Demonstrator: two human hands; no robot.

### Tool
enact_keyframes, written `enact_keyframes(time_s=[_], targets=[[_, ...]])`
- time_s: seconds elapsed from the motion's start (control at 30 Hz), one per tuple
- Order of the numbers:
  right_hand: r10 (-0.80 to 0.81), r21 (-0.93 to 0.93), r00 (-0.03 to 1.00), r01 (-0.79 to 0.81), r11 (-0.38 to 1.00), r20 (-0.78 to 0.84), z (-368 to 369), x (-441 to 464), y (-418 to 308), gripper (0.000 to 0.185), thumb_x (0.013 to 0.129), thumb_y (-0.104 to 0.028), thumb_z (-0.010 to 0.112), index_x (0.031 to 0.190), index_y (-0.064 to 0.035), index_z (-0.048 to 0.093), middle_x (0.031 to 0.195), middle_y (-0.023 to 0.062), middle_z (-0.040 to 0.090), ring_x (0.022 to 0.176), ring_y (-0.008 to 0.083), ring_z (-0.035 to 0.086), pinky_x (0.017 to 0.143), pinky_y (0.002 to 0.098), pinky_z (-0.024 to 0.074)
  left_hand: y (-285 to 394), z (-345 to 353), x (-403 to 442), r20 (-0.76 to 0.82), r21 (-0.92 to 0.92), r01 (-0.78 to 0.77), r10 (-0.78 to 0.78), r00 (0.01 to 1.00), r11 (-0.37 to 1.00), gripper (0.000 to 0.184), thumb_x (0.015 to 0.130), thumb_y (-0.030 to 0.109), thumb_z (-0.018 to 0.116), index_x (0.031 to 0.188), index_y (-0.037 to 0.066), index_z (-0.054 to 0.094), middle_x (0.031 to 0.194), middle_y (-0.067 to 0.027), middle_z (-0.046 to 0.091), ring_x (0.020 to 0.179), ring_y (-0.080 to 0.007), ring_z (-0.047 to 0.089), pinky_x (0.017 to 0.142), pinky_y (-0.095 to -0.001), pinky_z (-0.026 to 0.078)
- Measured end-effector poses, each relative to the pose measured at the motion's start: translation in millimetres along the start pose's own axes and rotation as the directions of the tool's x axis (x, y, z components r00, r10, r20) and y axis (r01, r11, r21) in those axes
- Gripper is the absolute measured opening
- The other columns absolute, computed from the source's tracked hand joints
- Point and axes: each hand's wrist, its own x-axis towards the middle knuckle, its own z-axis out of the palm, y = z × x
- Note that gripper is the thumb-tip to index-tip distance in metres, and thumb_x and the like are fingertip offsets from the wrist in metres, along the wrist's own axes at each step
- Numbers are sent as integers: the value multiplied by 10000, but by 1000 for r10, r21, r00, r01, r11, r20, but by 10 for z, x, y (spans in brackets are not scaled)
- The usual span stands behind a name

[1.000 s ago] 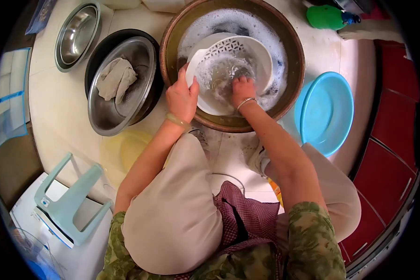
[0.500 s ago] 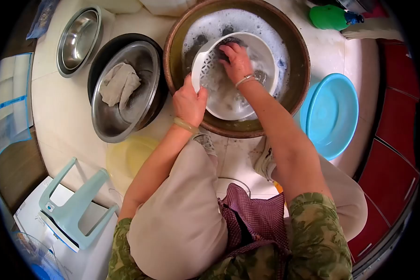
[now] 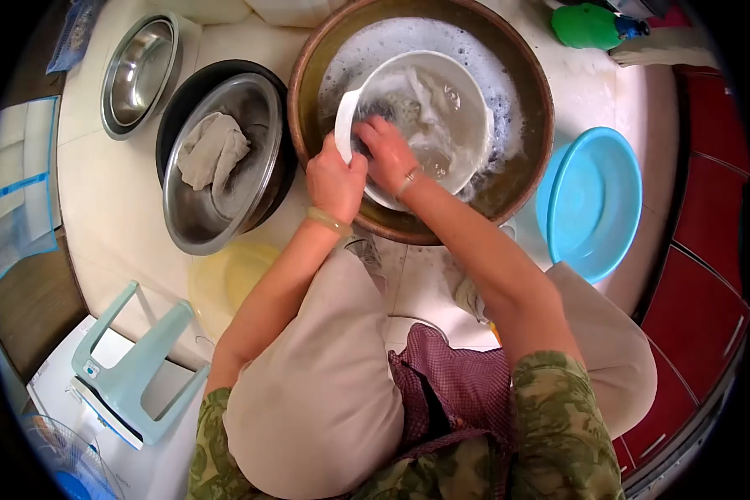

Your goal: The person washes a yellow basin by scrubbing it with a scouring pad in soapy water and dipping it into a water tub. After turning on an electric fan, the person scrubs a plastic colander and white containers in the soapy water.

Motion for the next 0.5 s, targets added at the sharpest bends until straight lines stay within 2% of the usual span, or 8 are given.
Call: enact_keyframes(time_s=[0.1, 0.2, 0.27, 0.33, 0.37, 0.47, 0.5], targets=[[-24, -185, 998, 13, 983, -57, -68, 350, 43, 404, 690, 55, 546, 1065, -91, 577, 1008, 161, 538, 937, 387, 530, 786, 466, 480, -14, -41, 17, 7, -3, -1, 1, 1000, 1000, 279, 782, 147, 604, 1023, 6, 597, 781, -231, 647, 737, -419, 629, 678, -488, 503], [52, -166, 989, -75, 983, -140, -123, 290, 301, 423, 647, 72, 582, 1034, -99, 580, 1021, 166, 549, 949, 398, 534, 821, 455, 465, -75, 10, 13, -20, 16, -59, 60, 998, 998, 277, 795, 148, 592, 1037, 13, 597, 789, -230, 648, 745, -415, 629, 680, -485, 501], [189, -259, 956, -245, 934, -223, -263, 260, 591, 397, 663, 62, 593, 1027, -94, 569, 1022, 171, 552, 939, 409, 555, 824, 458, 468, -88, 15, -30, -23, 60, -74, 75, 997, 995, 271, 799, 149, 587, 1030, 8, 593, 792, -229, 651, 747, -413, 630, 680, -485, 500], [355, -334, 924, -382, 862, -142, -530, 182, 608, 358, 717, 45, 568, 1047, -94, 560, 1008, 177, 556, 934, 422, 572, 805, 467, 482, -52, -13, -69, -16, 30, -63, 63, 998, 998, 263, 798, 151, 586, 1013, 0, 587, 793, -226, 653, 746, -412, 631, 682, -488, 498], [312, -465, 946, -315, 827, -87, -545, 104, 794, 313, 795, 0, 536, 1086, -113, 563, 1048, 163, 569, 940, 393, 594, 787, 463, 500, -21, -8, -47, -24, 10, -65, 65, 998, 998, 259, 798, 152, 585, 1005, -3, 584, 794, -224, 654, 745, -411, 631, 682, -489, 498], [340, -845, 927, -53, 532, 156, -481, -163, 982, 228, 858, -94, 522, 1064, -130, 611, 1078, 124, 584, 933, 318, 624, 781, 431, 524, -14, 7, -31, -16, 48, -56, 57, 998, 997, 246, 797, 155, 587, 983, -7, 579, 797, -231, 653, 750, -413, 633, 686, -489, 498], [398, -779, 914, -195, 596, 76, -573, -206, 669, 249, 863, -109, 521, 1079, -126, 645, 1120, 94, 607, 968, 286, 636, 804, 416, 525, 3, 3, -25, -10, 63, -35, 35, 999, 997, 246, 796, 156, 587, 980, -7, 578, 793, -234, 652, 748, -415, 632, 686, -492, 498]])
